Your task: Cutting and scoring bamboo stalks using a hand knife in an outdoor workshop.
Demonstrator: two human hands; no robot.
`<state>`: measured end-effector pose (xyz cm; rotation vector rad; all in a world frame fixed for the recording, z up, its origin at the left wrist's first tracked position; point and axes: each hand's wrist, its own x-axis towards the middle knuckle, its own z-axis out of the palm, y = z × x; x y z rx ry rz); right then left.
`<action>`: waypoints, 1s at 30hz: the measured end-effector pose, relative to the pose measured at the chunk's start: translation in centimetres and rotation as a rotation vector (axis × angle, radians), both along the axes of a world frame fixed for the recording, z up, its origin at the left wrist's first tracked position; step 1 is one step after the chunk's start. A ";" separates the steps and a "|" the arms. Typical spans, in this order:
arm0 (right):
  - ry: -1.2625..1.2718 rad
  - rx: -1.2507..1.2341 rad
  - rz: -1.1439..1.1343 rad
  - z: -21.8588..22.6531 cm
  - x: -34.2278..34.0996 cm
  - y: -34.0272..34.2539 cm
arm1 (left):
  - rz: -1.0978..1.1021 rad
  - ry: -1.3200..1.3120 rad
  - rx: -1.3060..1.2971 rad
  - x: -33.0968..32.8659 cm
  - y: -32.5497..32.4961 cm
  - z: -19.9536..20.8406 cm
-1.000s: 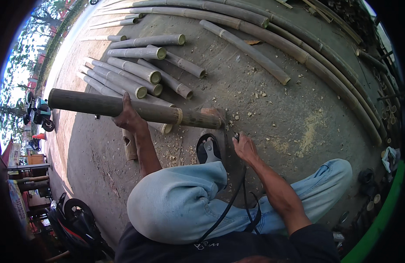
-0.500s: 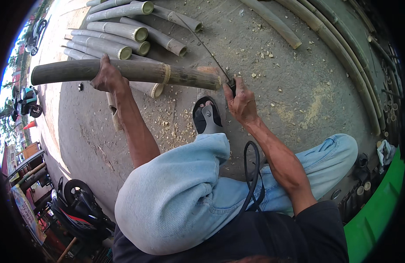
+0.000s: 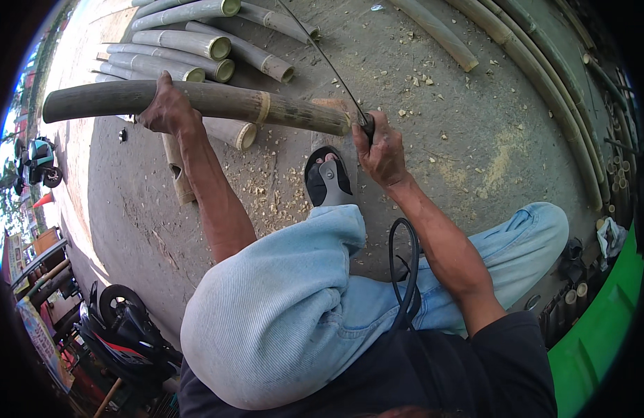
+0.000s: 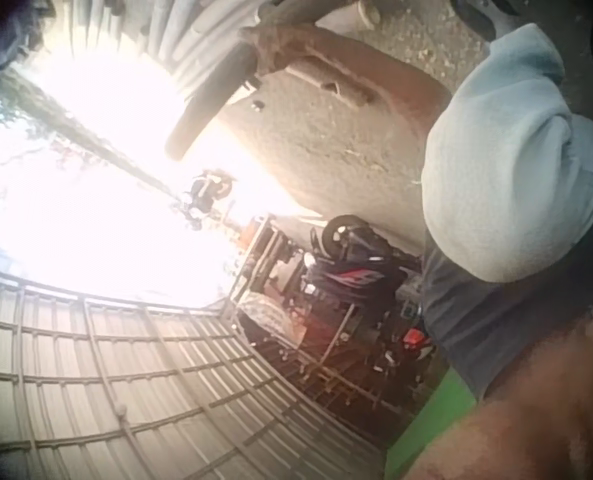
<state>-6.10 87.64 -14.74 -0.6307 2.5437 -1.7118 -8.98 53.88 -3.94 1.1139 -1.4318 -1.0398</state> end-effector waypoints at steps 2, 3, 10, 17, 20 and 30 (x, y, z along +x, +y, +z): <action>-0.194 0.268 0.017 -6.8 2.1 3.0 | 0.012 -0.002 0.037 -0.7 0.3 -0.7; -0.387 0.518 0.051 -9.5 2.4 3.8 | 0.042 -0.002 0.057 -1.3 0.2 -0.9; -0.212 0.231 0.029 -1.3 0.8 1.2 | -0.268 0.166 0.070 0.8 -1.2 -1.7; -0.309 0.509 0.017 -9.1 2.8 3.4 | -0.437 0.255 0.135 0.7 -0.7 -2.7; -0.385 0.478 0.079 -5.8 1.8 2.4 | -0.515 0.289 0.202 2.0 -2.1 -3.6; -0.491 0.459 0.026 -10.5 2.5 4.7 | -0.403 0.258 0.023 1.7 -0.4 -2.9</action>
